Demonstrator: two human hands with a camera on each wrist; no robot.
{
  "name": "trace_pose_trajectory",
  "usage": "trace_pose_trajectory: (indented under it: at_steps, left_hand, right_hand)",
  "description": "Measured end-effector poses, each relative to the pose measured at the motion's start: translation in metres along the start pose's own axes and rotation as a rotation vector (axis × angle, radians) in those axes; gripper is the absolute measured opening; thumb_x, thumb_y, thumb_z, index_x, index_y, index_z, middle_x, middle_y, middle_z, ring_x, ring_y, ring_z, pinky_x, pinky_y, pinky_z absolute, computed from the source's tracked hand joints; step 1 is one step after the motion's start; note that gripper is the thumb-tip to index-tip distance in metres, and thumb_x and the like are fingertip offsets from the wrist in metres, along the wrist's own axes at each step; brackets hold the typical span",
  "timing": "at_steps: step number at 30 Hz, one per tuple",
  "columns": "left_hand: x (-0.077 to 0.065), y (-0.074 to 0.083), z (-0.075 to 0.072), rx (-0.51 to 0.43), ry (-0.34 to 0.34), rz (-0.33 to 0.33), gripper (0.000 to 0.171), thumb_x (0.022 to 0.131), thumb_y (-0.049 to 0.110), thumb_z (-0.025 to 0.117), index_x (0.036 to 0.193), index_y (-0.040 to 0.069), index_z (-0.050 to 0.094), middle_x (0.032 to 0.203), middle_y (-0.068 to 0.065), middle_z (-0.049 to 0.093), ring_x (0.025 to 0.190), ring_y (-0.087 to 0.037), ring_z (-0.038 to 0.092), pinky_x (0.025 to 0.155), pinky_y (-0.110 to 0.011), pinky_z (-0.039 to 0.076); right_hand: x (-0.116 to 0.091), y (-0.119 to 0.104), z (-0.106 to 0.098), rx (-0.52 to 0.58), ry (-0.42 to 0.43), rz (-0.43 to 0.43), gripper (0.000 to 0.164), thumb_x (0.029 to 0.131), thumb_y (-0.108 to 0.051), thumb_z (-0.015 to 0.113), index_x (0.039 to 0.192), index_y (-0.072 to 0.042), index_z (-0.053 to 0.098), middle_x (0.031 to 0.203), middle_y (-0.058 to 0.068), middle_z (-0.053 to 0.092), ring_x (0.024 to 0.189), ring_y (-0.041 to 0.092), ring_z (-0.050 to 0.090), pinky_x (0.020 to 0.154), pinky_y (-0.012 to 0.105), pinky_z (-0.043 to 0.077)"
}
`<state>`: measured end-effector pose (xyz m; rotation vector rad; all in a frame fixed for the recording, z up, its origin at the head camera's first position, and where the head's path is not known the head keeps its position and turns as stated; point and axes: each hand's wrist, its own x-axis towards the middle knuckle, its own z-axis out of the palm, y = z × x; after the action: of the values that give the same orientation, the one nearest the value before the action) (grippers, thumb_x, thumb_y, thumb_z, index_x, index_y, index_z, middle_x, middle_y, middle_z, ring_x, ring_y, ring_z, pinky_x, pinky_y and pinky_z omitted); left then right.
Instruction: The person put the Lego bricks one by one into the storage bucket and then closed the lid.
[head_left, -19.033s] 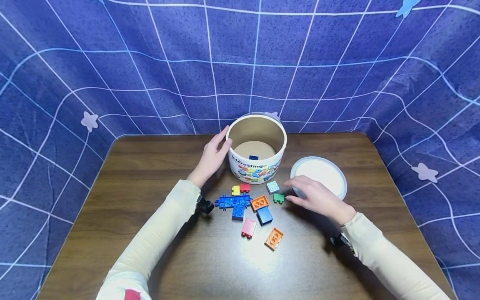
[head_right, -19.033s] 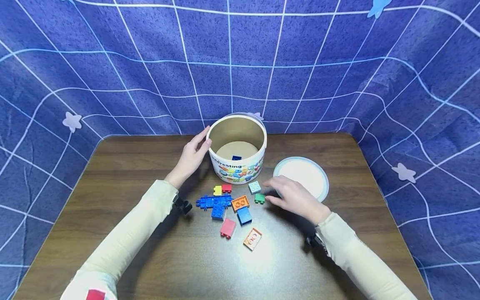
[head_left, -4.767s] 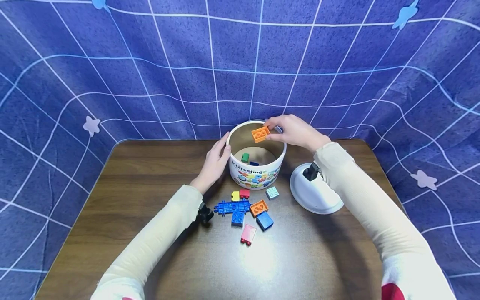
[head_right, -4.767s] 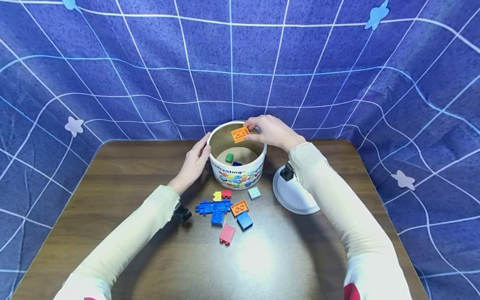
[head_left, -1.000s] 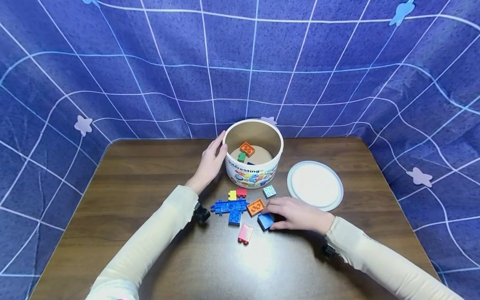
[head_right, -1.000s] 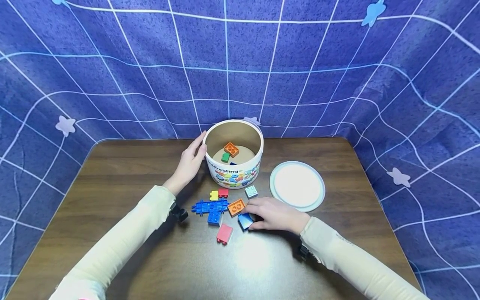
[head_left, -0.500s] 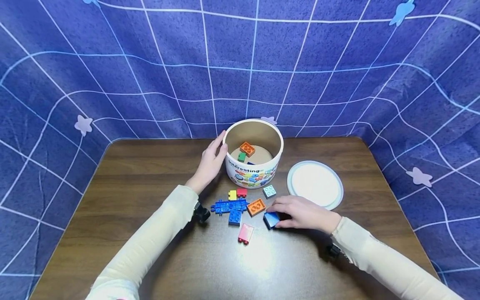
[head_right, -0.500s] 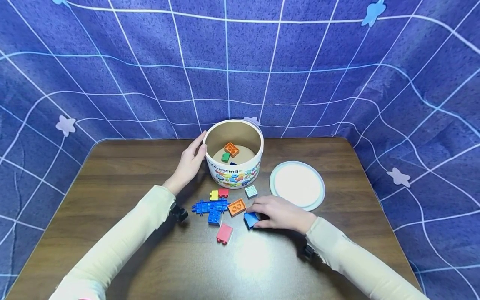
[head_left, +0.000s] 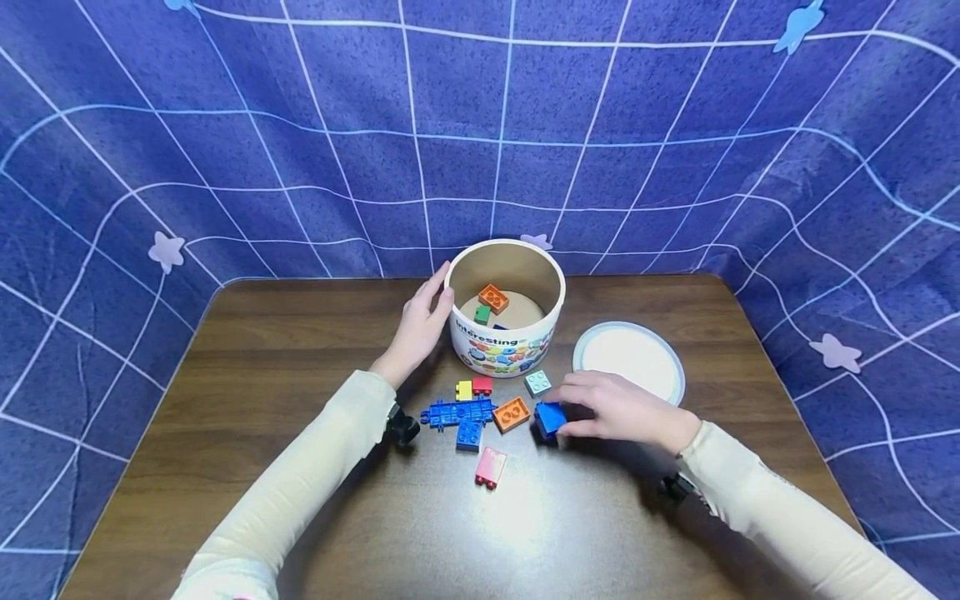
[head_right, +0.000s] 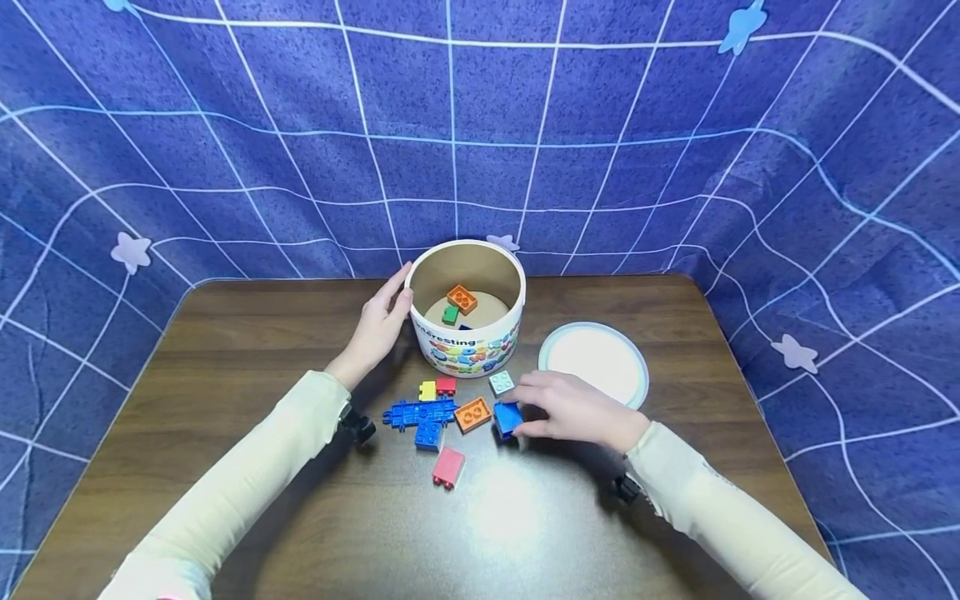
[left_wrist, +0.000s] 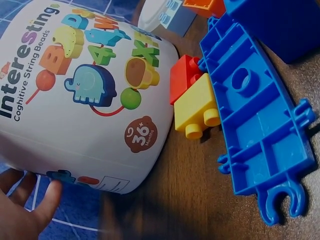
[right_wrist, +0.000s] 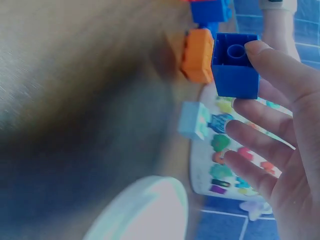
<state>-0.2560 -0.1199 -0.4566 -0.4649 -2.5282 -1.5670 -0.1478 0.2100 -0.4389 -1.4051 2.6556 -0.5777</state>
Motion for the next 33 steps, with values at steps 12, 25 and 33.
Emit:
trace_pose_trajectory:
  at_steps: [12,25,33]
  left_hand:
    - [-0.001,0.002,0.0,0.008,-0.02,-0.025,0.056,0.112,0.031,0.045,0.164,0.013,0.034,0.167,-0.011,0.036,0.154,-0.029,0.033,0.123,-0.048,0.034]
    - [-0.001,0.004,-0.001,0.011,-0.016,-0.01,0.055,0.112,0.028,0.045,0.164,0.012,0.034,0.167,-0.013,0.036,0.154,-0.03,0.033,0.124,-0.048,0.033]
    - [-0.001,0.005,-0.002,0.009,-0.018,-0.012,0.055,0.112,0.027,0.045,0.164,0.012,0.034,0.167,-0.013,0.036,0.154,-0.03,0.034,0.124,-0.048,0.033]
  right_hand:
    - [0.011,0.001,-0.047,-0.077,0.121,-0.019,0.042,0.089,-0.034,0.083,0.124,-0.012,0.075,0.11,-0.002,0.073,0.101,0.015,0.065,0.089,0.039,0.059]
    - [0.036,-0.002,-0.094,-0.1,0.122,0.022,0.045,0.091,-0.037,0.082,0.128,-0.013,0.073,0.118,0.0,0.073,0.108,0.017,0.065,0.095,0.041,0.059]
    - [0.053,0.004,-0.106,-0.078,0.122,0.021,0.043,0.095,-0.036,0.078,0.13,-0.013,0.071,0.119,0.001,0.072,0.108,0.02,0.066,0.093,0.042,0.058]
